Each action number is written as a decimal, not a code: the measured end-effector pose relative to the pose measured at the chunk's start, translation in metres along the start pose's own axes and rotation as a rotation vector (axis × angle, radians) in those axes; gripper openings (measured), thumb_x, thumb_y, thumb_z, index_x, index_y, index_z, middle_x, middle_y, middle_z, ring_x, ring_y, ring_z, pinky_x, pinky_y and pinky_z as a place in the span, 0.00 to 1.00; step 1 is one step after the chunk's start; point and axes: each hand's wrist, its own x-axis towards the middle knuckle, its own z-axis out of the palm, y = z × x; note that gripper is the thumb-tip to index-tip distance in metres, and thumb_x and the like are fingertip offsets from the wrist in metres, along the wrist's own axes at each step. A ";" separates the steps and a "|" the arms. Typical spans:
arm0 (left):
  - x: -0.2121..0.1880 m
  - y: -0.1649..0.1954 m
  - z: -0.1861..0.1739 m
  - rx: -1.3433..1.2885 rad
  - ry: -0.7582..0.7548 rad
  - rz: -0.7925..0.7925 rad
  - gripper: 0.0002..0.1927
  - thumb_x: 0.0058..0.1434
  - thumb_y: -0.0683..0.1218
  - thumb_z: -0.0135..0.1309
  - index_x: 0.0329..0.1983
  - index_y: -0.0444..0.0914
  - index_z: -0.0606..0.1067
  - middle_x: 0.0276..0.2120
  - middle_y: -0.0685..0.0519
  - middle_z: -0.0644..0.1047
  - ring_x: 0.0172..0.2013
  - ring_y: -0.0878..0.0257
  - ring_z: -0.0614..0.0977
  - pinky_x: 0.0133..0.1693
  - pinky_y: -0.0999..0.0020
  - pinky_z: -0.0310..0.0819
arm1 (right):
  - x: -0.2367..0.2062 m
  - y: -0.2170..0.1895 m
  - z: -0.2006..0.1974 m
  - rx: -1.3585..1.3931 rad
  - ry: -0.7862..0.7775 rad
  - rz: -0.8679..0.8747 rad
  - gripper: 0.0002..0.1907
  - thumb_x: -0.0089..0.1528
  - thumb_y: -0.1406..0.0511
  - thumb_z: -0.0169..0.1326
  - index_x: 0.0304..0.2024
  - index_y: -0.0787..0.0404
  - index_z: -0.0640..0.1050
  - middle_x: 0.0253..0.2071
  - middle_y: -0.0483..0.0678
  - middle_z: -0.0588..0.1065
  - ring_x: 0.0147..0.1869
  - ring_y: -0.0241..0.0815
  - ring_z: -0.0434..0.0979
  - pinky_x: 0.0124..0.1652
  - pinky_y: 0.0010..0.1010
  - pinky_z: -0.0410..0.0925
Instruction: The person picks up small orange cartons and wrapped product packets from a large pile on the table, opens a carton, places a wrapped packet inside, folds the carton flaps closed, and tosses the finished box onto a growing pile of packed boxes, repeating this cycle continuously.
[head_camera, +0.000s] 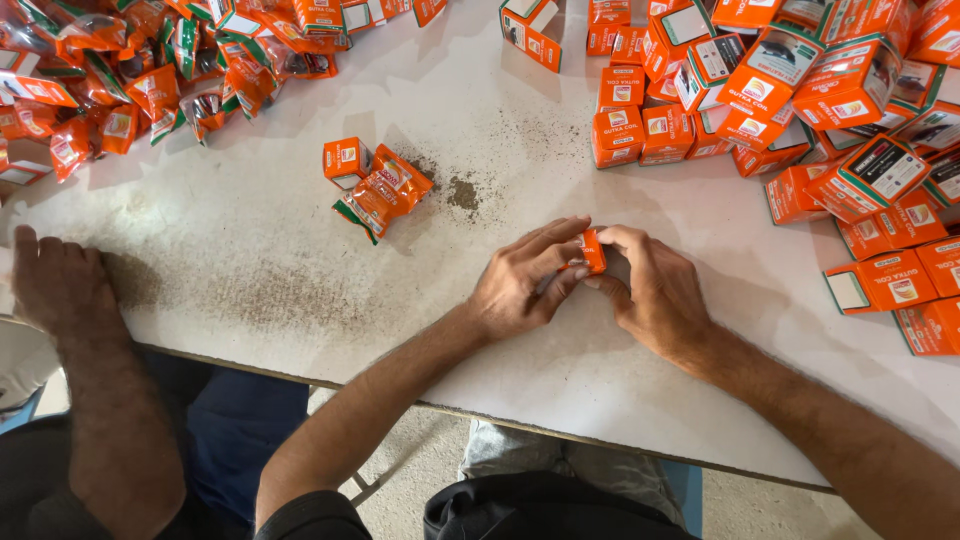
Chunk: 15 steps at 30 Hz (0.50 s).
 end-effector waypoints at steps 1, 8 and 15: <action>-0.001 0.000 0.001 0.034 0.001 0.013 0.14 0.64 0.41 0.61 0.52 0.38 0.75 0.64 0.41 0.74 0.64 0.44 0.76 0.62 0.54 0.76 | 0.001 -0.001 -0.001 -0.004 0.017 -0.050 0.27 0.56 0.71 0.67 0.54 0.62 0.68 0.49 0.55 0.79 0.50 0.57 0.82 0.44 0.43 0.74; 0.001 0.003 0.003 0.074 0.043 0.037 0.09 0.66 0.42 0.60 0.47 0.36 0.75 0.63 0.40 0.74 0.65 0.45 0.76 0.62 0.55 0.78 | 0.005 -0.006 -0.002 -0.018 0.036 -0.110 0.26 0.56 0.71 0.67 0.52 0.59 0.70 0.54 0.51 0.79 0.51 0.55 0.81 0.45 0.42 0.74; 0.006 0.018 -0.009 0.194 -0.029 0.143 0.13 0.61 0.41 0.62 0.48 0.34 0.77 0.68 0.38 0.68 0.67 0.39 0.72 0.61 0.54 0.78 | 0.001 -0.002 -0.002 -0.099 0.000 -0.153 0.20 0.54 0.75 0.63 0.44 0.59 0.71 0.51 0.53 0.79 0.49 0.55 0.81 0.48 0.44 0.73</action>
